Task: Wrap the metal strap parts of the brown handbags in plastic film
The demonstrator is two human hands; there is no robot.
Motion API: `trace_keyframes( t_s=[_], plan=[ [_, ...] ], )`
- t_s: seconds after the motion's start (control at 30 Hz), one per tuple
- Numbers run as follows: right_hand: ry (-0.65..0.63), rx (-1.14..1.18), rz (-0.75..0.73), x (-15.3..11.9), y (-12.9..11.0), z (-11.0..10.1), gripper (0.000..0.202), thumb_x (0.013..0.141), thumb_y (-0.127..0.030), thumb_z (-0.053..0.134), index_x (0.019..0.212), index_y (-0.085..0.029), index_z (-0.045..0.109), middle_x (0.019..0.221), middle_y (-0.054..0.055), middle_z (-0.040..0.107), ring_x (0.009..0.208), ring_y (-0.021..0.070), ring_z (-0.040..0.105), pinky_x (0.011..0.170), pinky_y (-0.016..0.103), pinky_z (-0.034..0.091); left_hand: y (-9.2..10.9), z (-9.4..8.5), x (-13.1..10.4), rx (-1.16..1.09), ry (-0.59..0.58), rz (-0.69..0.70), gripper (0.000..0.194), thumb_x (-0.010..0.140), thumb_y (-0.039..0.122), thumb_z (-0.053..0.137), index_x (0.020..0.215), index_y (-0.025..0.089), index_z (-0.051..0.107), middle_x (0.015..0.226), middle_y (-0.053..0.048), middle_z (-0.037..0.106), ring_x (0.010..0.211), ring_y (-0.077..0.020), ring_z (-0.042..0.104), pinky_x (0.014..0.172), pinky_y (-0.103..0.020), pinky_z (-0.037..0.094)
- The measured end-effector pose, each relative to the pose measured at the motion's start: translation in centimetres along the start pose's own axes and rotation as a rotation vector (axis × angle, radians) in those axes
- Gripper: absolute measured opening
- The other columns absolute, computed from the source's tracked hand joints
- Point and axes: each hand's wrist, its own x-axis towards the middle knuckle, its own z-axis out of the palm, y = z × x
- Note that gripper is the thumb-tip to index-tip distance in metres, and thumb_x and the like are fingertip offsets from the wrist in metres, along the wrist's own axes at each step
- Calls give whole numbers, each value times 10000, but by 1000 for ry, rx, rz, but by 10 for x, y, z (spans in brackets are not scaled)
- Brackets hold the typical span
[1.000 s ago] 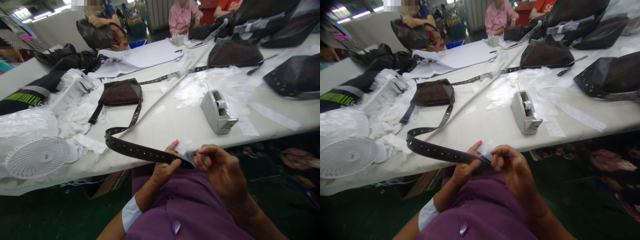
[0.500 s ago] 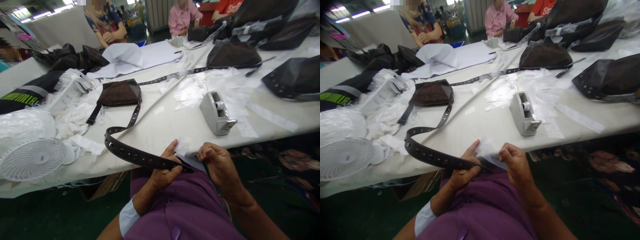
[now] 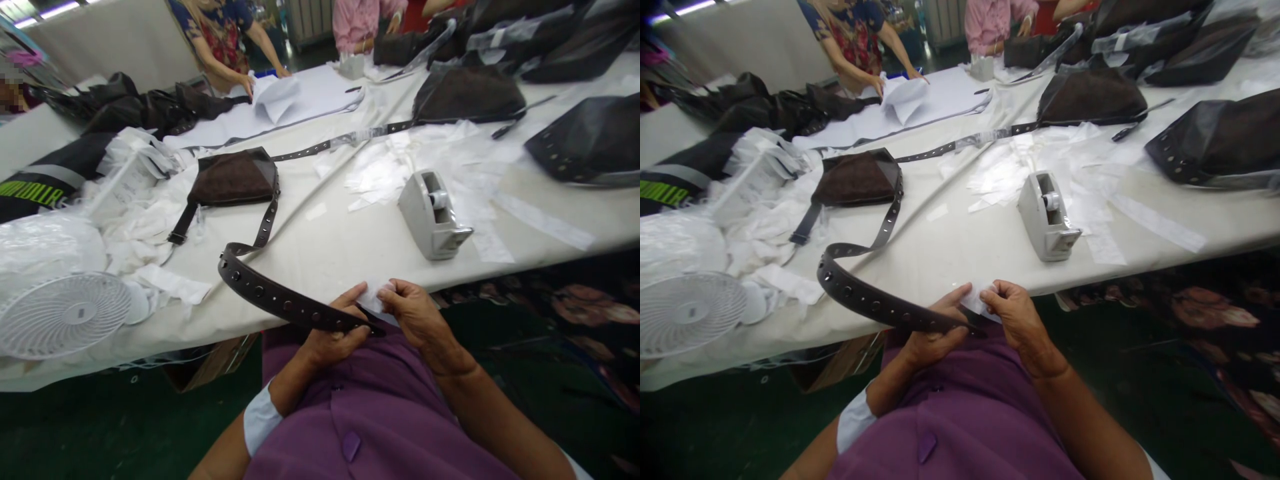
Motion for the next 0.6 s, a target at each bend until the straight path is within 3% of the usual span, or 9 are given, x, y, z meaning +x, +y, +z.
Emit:
trace_keyframes(
  t_s=[0.1, 0.2, 0.3, 0.43, 0.5, 0.6],
  plan=[
    [-7, 28, 0, 0, 1, 1, 316, 630, -324, 757, 569, -182, 482, 499, -49, 467, 482, 81, 386, 486, 221, 303, 0, 0, -1, -82, 109, -63, 155, 801, 234, 586, 918, 183, 673, 1211, -97, 609, 986, -220, 611, 932, -374, 463],
    [19, 21, -24, -2, 0, 5, 336, 635, -335, 755, 564, -187, 461, 499, -50, 454, 484, 82, 373, 488, 224, 299, 10, -3, -3, -130, 340, -103, 138, 832, 282, 563, 886, 187, 647, 1054, -74, 649, 810, -173, 623, 801, -328, 503],
    [29, -69, -76, -4, -4, 11, 347, 657, -345, 745, 561, -186, 451, 493, -53, 435, 485, 78, 355, 481, 224, 275, 28, -6, -4, -20, 485, 57, 102, 831, 272, 575, 820, 190, 636, 949, -57, 648, 830, -171, 613, 796, -315, 494],
    [-9, -126, -109, -4, -5, 21, 376, 681, -352, 727, 540, -185, 421, 468, -59, 393, 468, 72, 322, 458, 224, 239, 42, -6, -5, 166, 327, 244, 86, 819, 196, 585, 854, 199, 664, 952, -73, 663, 842, -167, 618, 768, -292, 500],
    [-29, -84, -82, -2, -4, 24, 380, 690, -359, 719, 542, -186, 414, 470, -62, 387, 459, 69, 327, 450, 218, 251, 39, -6, -4, 237, 242, 264, 120, 831, 177, 560, 867, 196, 672, 963, -89, 670, 839, -170, 619, 766, -297, 501],
    [-45, 3, -2, 0, -1, 26, 385, 692, -389, 717, 564, -187, 415, 495, -64, 399, 454, 68, 351, 444, 204, 303, 26, -8, -4, 333, 231, 300, 131, 835, 182, 547, 865, 196, 673, 937, -89, 679, 828, -175, 616, 760, -306, 500]
  ],
)
